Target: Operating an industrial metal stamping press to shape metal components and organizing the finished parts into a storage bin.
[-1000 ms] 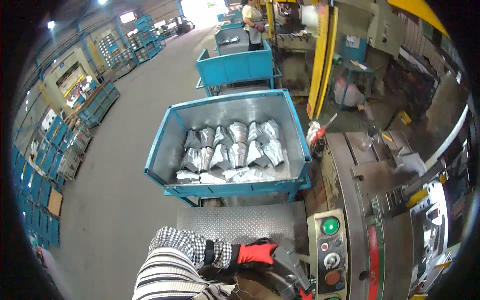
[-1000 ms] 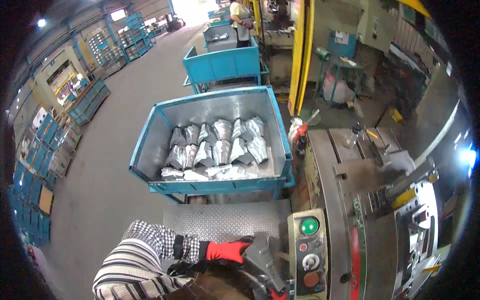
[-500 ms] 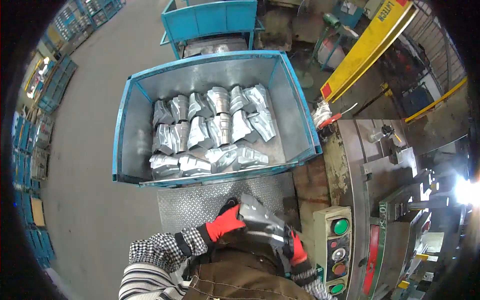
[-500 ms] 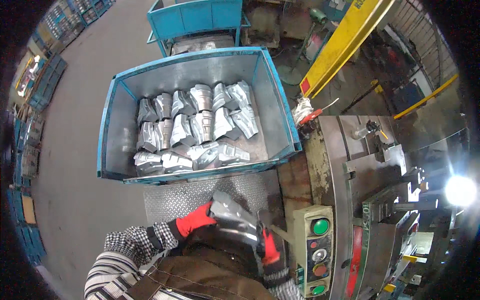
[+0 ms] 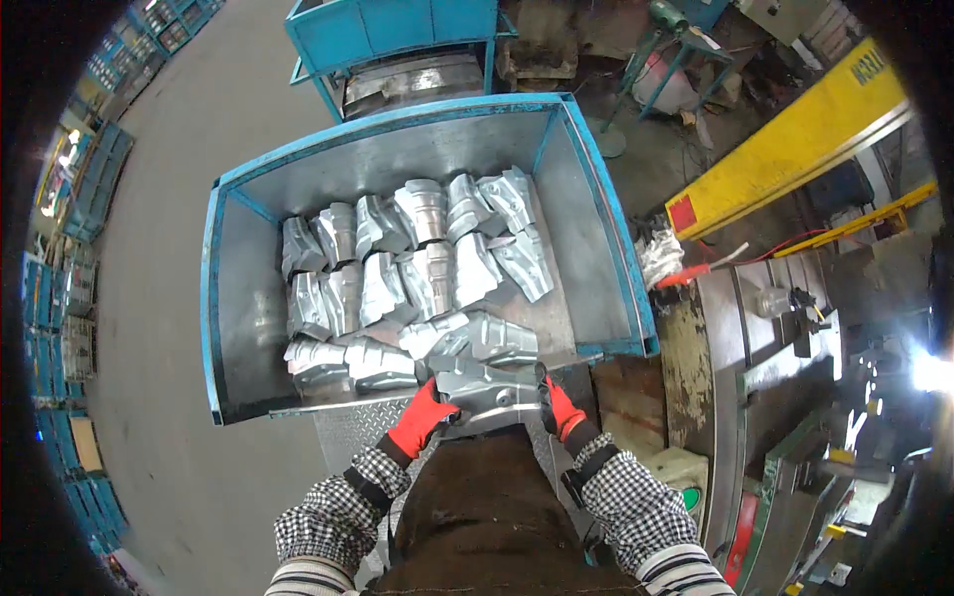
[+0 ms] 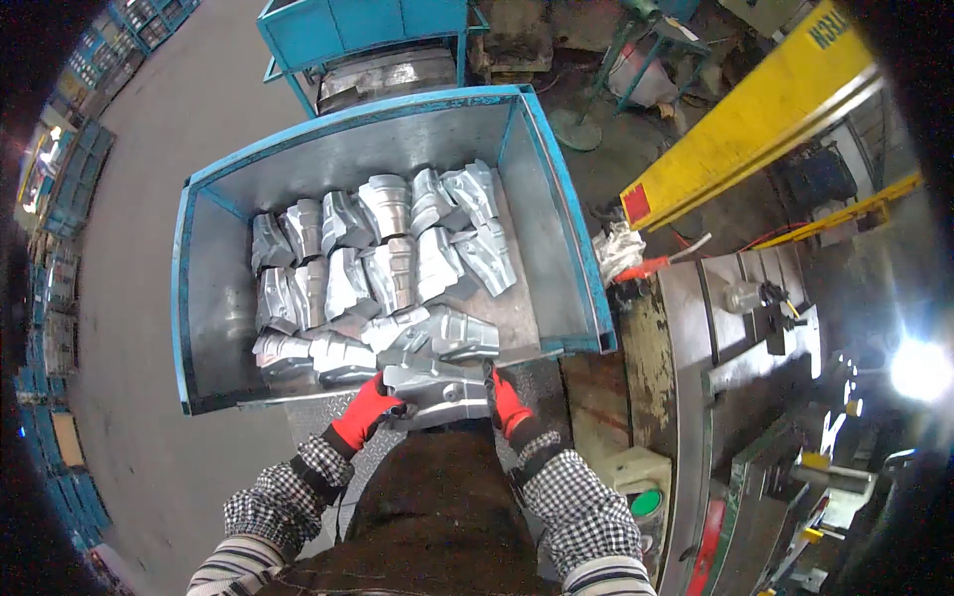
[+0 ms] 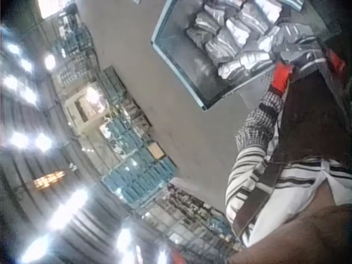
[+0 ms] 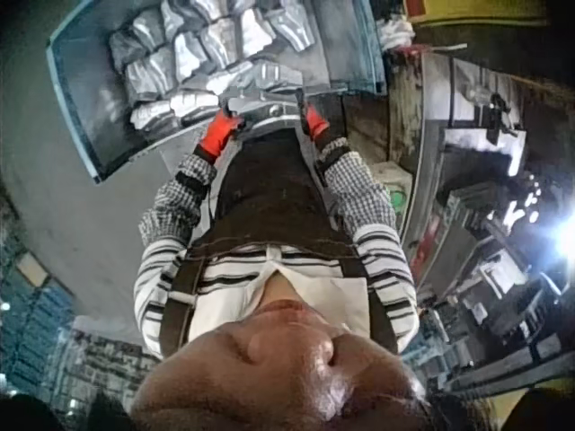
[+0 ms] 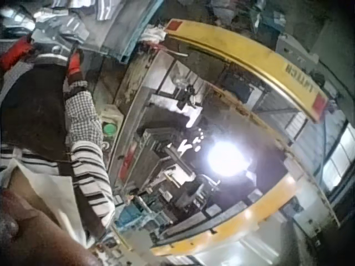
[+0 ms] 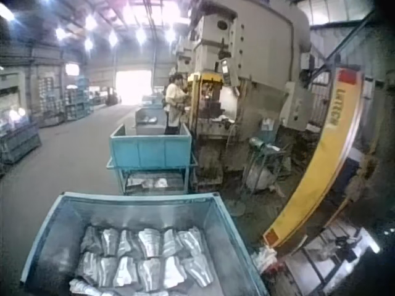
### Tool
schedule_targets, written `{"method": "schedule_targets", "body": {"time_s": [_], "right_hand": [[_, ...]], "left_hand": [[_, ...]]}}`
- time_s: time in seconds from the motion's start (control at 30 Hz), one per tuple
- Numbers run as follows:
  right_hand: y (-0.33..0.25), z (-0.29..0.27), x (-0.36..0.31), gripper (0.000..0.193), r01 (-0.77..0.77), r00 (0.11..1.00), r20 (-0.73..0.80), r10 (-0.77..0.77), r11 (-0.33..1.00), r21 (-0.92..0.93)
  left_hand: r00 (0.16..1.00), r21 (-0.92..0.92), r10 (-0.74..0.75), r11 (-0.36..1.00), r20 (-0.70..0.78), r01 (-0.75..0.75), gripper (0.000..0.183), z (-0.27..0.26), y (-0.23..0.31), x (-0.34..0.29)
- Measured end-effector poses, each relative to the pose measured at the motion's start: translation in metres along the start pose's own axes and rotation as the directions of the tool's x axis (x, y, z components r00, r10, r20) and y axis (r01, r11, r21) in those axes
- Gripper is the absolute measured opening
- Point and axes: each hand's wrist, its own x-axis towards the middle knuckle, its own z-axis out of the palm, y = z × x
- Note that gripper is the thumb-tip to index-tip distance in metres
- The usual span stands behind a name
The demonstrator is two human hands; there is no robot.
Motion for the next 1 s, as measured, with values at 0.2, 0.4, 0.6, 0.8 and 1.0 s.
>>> {"method": "schedule_targets", "body": {"time_s": [0.2, 0.4, 0.6, 0.8, 1.0], "right_hand": [[-0.014, -0.132, 0.228, 0.058, 0.018, 0.961, -0.208, -0.183, 0.79, -0.613], [-0.043, -0.216, 0.349, 0.075, -0.103, 0.87, -0.276, -0.409, 0.396, -0.912], [-0.017, -0.284, 0.435, 0.057, -0.273, 0.929, -0.317, -0.193, 0.225, -0.935], [0.047, -0.344, 0.451, 0.067, -0.14, 0.801, -0.377, -0.466, 0.466, -0.873], [0.025, -0.285, 0.428, 0.065, -0.145, 0.642, -0.634, -0.431, 0.744, -0.652]], "left_hand": [[0.997, 0.233, -0.001, 0.972, -0.082, 0.02, 0.065, 0.044, -0.017, 0.182], [0.993, 0.254, -0.067, 0.963, -0.095, 0.09, 0.073, 0.097, -0.062, 0.334], [0.978, 0.402, -0.156, 0.894, -0.135, 0.198, 0.08, 0.122, -0.114, 0.413], [0.981, 0.637, -0.106, 0.749, -0.16, 0.185, 0.076, 0.157, -0.124, 0.446], [0.981, 0.679, -0.177, 0.711, -0.075, 0.18, 0.069, 0.159, -0.121, 0.468]]}}
